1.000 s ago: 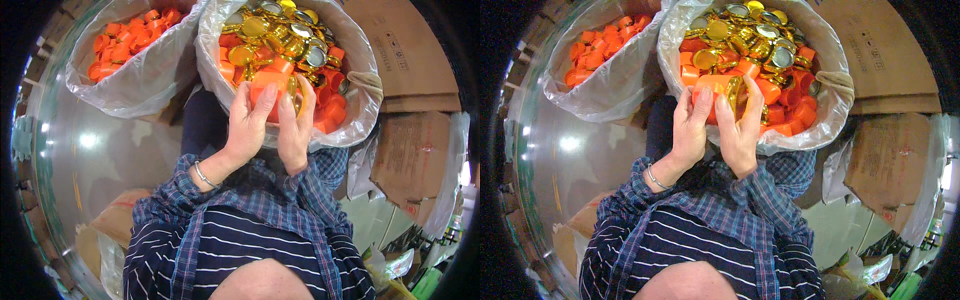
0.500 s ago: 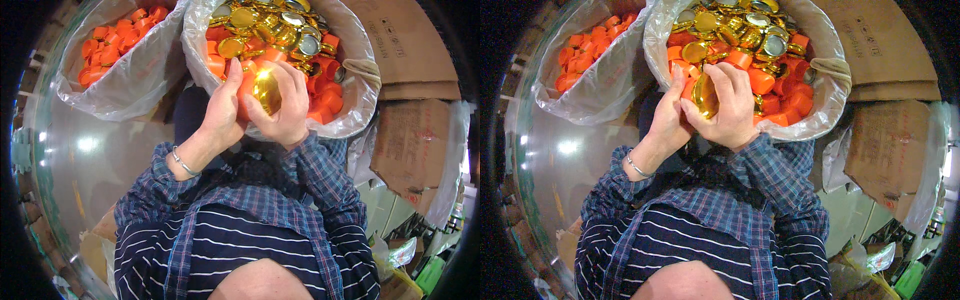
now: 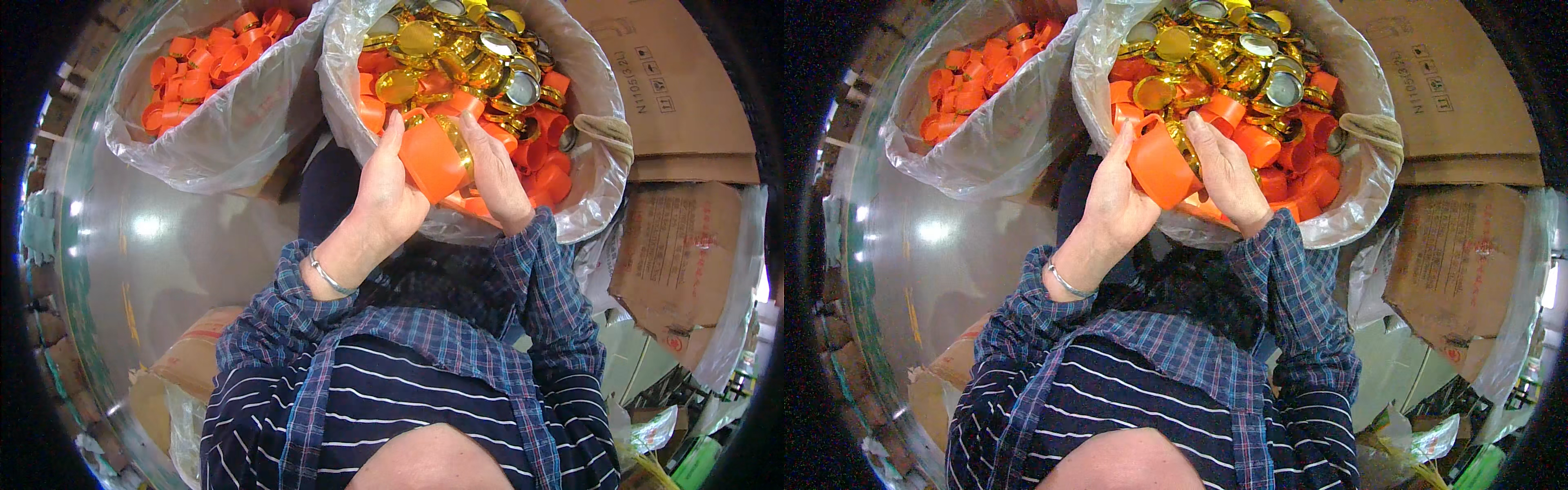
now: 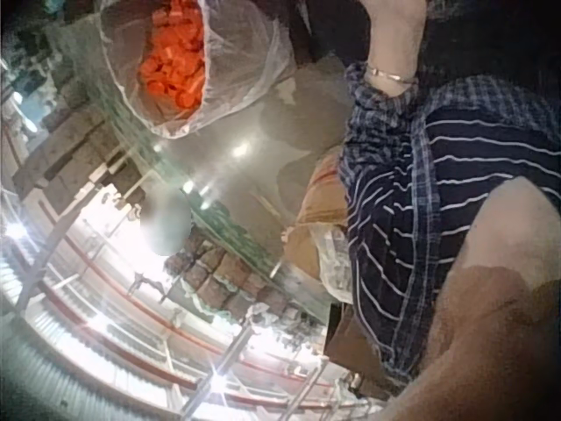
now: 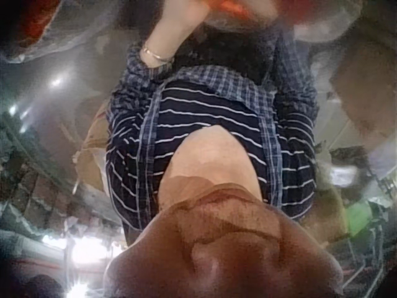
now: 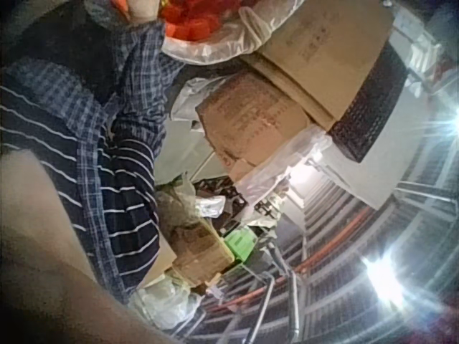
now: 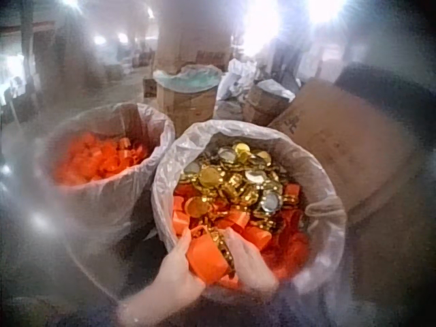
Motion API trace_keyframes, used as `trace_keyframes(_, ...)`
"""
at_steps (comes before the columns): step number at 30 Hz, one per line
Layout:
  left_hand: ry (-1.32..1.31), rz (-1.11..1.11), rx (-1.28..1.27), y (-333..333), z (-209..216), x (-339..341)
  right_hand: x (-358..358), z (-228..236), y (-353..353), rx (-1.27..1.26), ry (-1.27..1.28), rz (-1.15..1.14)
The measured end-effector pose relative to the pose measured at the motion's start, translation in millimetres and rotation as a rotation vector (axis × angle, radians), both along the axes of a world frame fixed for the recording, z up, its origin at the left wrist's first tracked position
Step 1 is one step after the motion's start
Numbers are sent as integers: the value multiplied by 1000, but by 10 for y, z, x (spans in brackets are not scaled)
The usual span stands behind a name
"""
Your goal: The person repeatedly picks orange plastic cups and gold-colored lids from a large bag, presses the lids onto the cups, and returns the assembled units to the same bag. The process is continuous and repetitive, with no visible change in the overall quantity of items.
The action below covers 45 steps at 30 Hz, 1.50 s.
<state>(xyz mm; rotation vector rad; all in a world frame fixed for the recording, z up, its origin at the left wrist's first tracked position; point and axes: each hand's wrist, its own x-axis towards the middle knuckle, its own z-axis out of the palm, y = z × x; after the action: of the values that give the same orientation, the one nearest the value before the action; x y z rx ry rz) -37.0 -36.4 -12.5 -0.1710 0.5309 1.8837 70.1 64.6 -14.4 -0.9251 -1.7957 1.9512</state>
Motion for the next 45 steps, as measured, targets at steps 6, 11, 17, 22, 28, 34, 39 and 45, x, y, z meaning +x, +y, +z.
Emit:
trace_keyframes(6, -17, 8, 8, -20, 48, 3, 9, 65, -20, 18, 48, -10)
trace_keyframes(11, 164, 24, 23, -61, 56, -55, 104, 114, 83, 93, -59, 0)
trace_keyframes(17, 804, 484, -109, -352, 653, -1445, 507, 131, 886, 548, -394, 219)
trace_keyframes(22, 1423, 815, -274, -678, 669, -2311, 806, -629, 1303, 675, -1081, 711)
trace_keyframes(28, 1042, 151, -106, -512, -80, -1093, 815, -1175, 1284, 661, -1320, 1147)
trace_keyframes(34, 992, 14, -119, -259, -133, -725, 785, -1047, 1324, 751, -1284, 1104)
trace_keyframes(39, 1072, -117, -100, -102, -88, -536, 618, -286, 1564, 381, -645, 376)
trace_keyframes(45, 1272, -159, -65, 360, -102, -139, 15, 120, 954, 60, 200, 124)
